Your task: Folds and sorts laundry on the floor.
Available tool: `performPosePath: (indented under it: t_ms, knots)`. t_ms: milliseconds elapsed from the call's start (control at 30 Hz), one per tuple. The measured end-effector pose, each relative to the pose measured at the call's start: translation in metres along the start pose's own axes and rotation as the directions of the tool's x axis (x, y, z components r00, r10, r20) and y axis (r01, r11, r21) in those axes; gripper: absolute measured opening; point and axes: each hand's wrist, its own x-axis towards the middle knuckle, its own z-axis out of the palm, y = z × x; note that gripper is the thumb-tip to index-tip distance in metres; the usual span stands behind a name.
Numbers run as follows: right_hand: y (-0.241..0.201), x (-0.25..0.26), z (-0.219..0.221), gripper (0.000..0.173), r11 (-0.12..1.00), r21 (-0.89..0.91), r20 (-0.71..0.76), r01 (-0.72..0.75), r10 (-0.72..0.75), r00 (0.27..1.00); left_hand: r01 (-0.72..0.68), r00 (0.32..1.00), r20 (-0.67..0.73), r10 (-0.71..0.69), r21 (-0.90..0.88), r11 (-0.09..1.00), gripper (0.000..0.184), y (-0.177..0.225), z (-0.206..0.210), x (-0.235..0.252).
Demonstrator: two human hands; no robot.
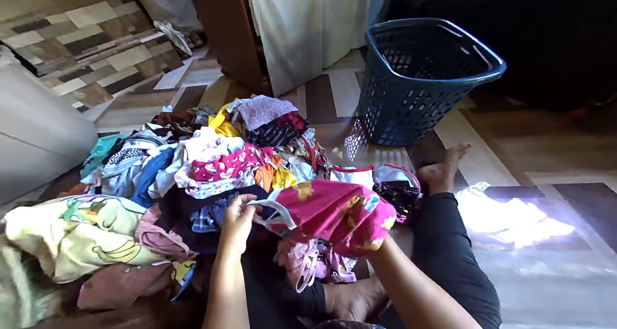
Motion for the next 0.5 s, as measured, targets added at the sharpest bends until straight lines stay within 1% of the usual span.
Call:
performPosePath:
  t_ms: [33, 67, 100, 133, 167, 200, 233, 267, 333, 367, 400, 433, 467, 500]
  knots:
    - [-0.003, 0.001, 0.009, 0.027, 0.999, -0.03, -0.042, 0.019, -0.02, 0.999, -0.022, 0.999, -0.025, 0.023, 0.059, 0.998, 0.034, -0.001, 0.004, -0.001]
    - [-0.005, 0.001, 0.016, 0.029, 0.998, -0.048, -0.083, 0.035, -0.039, 0.996, -0.074, 0.995, -0.065, 0.08, 0.091, 0.993, 0.038, -0.003, 0.01, -0.003]
    - [-0.008, 0.001, 0.022, 0.03, 0.996, -0.071, -0.119, 0.046, -0.054, 0.991, -0.153, 0.979, -0.125, 0.162, 0.081, 0.985, 0.034, -0.005, 0.018, -0.006]
    - [-0.008, 0.001, 0.027, 0.029, 0.995, -0.076, -0.156, 0.06, -0.072, 0.985, -0.235, 0.954, -0.187, 0.236, 0.026, 0.972, 0.025, -0.005, 0.027, -0.011]
    - [-0.008, 0.003, 0.03, 0.028, 0.994, -0.078, -0.193, 0.073, -0.087, 0.977, -0.307, 0.931, -0.225, 0.288, -0.052, 0.95, 0.016, -0.003, 0.035, -0.016]
    - [-0.006, 0.004, 0.032, 0.025, 0.994, -0.072, -0.232, 0.085, -0.099, 0.968, -0.341, 0.924, -0.225, 0.308, -0.127, 0.931, 0.012, 0.0, 0.041, -0.021]
    - [-0.003, 0.006, 0.034, 0.024, 0.994, -0.042, -0.254, 0.097, -0.105, 0.962, -0.338, 0.933, -0.191, 0.305, -0.172, 0.925, 0.015, 0.003, 0.046, -0.026]
    - [-0.004, 0.007, 0.029, 0.027, 0.997, -0.006, -0.198, 0.08, -0.079, 0.977, -0.302, 0.951, -0.131, 0.282, -0.179, 0.936, 0.023, 0.005, 0.049, -0.029]
    - [0.001, 0.012, 0.018, 0.027, 0.998, -0.028, -0.059, 0.054, -0.056, 0.997, -0.21, 0.976, 0.039, 0.216, -0.121, 0.97, 0.045, 0.007, 0.049, -0.035]
    - [0.003, 0.013, 0.014, 0.028, 0.997, -0.049, -0.015, 0.054, -0.055, 0.998, -0.168, 0.976, 0.118, 0.183, -0.125, 0.978, 0.056, 0.006, 0.048, -0.036]
    - [-0.001, 0.011, 0.016, 0.028, 0.998, -0.041, -0.016, 0.052, -0.053, 0.998, -0.13, 0.973, 0.172, 0.156, -0.157, 0.979, 0.064, 0.006, 0.048, -0.037]
    - [-0.007, 0.007, 0.021, 0.029, 0.999, -0.021, -0.048, 0.05, -0.051, 0.998, -0.095, 0.972, 0.192, 0.137, -0.211, 0.973, 0.065, 0.007, 0.047, -0.038]
    - [-0.012, 0.004, 0.023, 0.029, 0.999, -0.027, -0.061, 0.047, -0.049, 0.997, -0.08, 0.975, 0.176, 0.132, -0.275, 0.958, 0.059, 0.009, 0.048, -0.038]
    - [-0.016, 0.001, 0.023, 0.027, 0.995, -0.088, -0.073, 0.051, -0.057, 0.996, -0.11, 0.977, 0.139, 0.164, -0.332, 0.937, 0.043, 0.013, 0.048, -0.038]
